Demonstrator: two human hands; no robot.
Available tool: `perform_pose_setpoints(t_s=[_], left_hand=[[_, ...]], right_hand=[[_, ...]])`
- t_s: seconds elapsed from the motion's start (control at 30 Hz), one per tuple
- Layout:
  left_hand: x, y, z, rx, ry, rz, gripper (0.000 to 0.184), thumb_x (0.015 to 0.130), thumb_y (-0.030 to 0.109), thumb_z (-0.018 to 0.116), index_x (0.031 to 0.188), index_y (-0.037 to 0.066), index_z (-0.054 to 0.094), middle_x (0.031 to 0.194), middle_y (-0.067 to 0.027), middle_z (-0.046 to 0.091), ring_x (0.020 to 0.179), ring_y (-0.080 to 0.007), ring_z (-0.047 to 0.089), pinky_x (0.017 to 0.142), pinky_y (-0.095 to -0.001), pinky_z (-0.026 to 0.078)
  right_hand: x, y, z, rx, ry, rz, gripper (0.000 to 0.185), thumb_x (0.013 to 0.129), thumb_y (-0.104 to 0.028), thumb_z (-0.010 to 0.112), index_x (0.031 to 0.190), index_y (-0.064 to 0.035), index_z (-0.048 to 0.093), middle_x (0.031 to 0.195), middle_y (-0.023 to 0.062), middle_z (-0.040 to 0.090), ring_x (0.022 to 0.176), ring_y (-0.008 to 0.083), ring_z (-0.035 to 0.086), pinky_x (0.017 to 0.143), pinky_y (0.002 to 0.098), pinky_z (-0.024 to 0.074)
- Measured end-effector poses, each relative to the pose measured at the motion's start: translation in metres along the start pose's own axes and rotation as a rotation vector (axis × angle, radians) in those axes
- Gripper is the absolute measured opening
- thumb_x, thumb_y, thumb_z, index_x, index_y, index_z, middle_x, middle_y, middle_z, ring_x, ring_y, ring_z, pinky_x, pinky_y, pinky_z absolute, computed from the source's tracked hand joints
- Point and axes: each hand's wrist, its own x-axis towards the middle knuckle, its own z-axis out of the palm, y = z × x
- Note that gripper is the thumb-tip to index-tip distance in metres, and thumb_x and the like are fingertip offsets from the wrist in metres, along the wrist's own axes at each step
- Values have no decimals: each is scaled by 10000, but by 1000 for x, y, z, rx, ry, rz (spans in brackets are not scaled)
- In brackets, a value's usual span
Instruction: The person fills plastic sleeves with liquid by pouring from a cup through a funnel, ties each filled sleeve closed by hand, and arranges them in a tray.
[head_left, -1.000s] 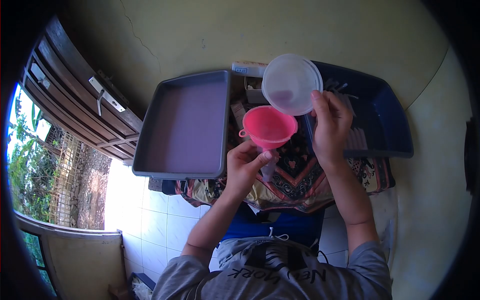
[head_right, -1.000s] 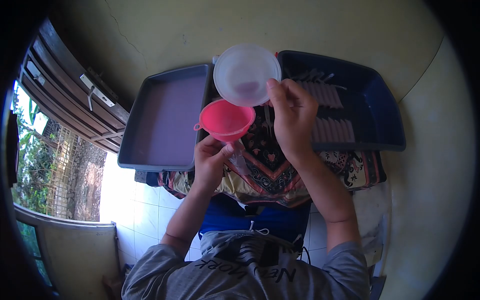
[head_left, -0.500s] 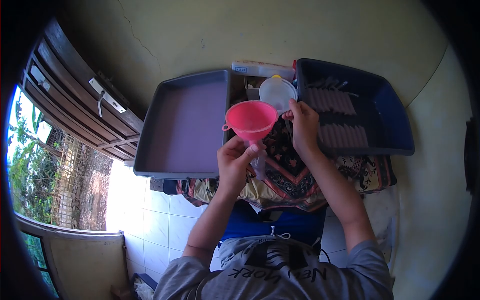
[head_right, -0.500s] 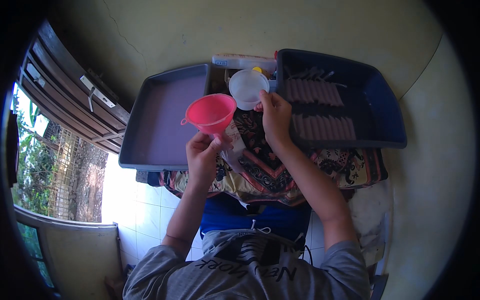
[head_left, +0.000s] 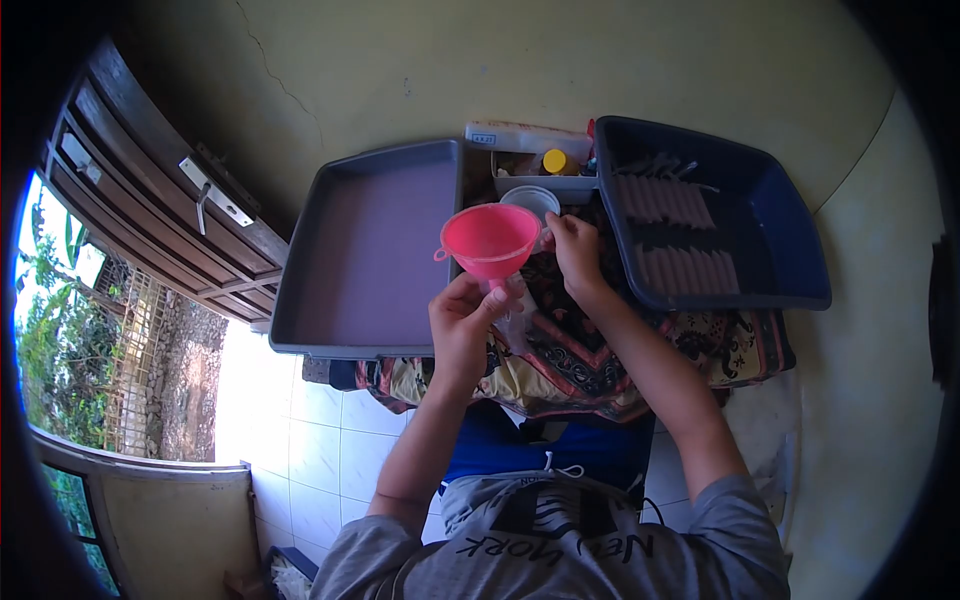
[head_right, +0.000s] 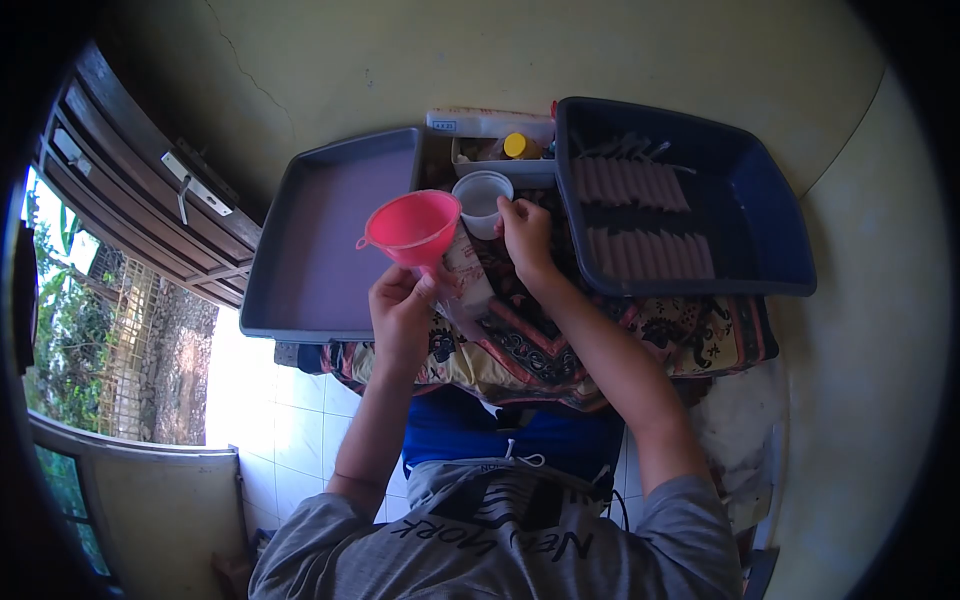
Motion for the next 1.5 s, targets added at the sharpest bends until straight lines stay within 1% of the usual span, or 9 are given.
perform_pose_setpoints(t_s=[0.33,0.4,0.47,0.67,0.87,0.93,1.0,1.33,1.5], left_hand=[[0,-2,2,47,-2,-6,186,853,90,657,995,-22,614,886,-100,674,779,-152,636,732,-268,492],[0,-1,4,94,3,-30,204,855,107,663,1011,-17,617,892,-93,674,800,-134,636,720,-235,490],[1,-1,5,134,8,-44,207,858,102,661,1020,-20,618,900,-92,674,807,-128,636,713,-226,489],[9,-4,19,190,-30,17,175,869,59,638,1016,-36,630,888,-96,679,801,-121,638,707,-230,495],[15,-6,13,183,68,-24,152,876,58,629,985,-47,635,861,-104,682,789,-125,639,742,-243,500],[13,-5,12,197,86,-14,152,877,60,629,982,-49,634,863,-106,681,786,-125,638,747,-244,501],[12,-2,15,213,90,28,138,871,59,637,956,-49,642,868,-101,683,784,-120,632,746,-241,499],[9,3,12,153,71,108,71,840,5,648,890,-45,651,886,-69,639,834,-115,581,763,-239,451],[12,2,9,388,-24,224,53,802,-14,678,852,-30,666,898,-61,607,838,-113,559,754,-239,439]], right_hand=[[-16,-19,-23,-127,-40,221,321,941,-290,550,717,-63,523,607,6,534,551,99,552,541,232,458],[-32,-35,-18,13,-49,-163,284,934,-294,563,849,-24,544,813,92,589,622,109,566,546,243,452],[-60,-77,3,150,-43,-506,327,906,-309,607,987,-3,526,1120,182,525,867,193,614,685,289,500],[-72,-138,0,-425,-378,-1069,312,836,-255,701,939,-1,551,1323,216,407,1112,303,554,913,383,473],[-55,-120,7,-35,-45,-810,249,829,-155,701,899,22,540,1218,215,479,1049,311,574,885,396,475],[-35,-98,7,-54,-8,-834,218,840,-147,681,891,19,550,1151,204,516,1006,311,580,849,388,476],[-15,-74,7,-478,21,-923,191,846,-156,666,876,6,568,1121,196,534,994,328,573,844,383,466],[5,-13,4,-815,-13,-957,174,786,-39,601,957,-7,610,1172,203,524,1109,385,512,966,421,398],[-40,-57,-4,-406,-190,-697,263,786,-35,553,1041,11,599,1132,198,570,1088,320,555,952,357,417]])
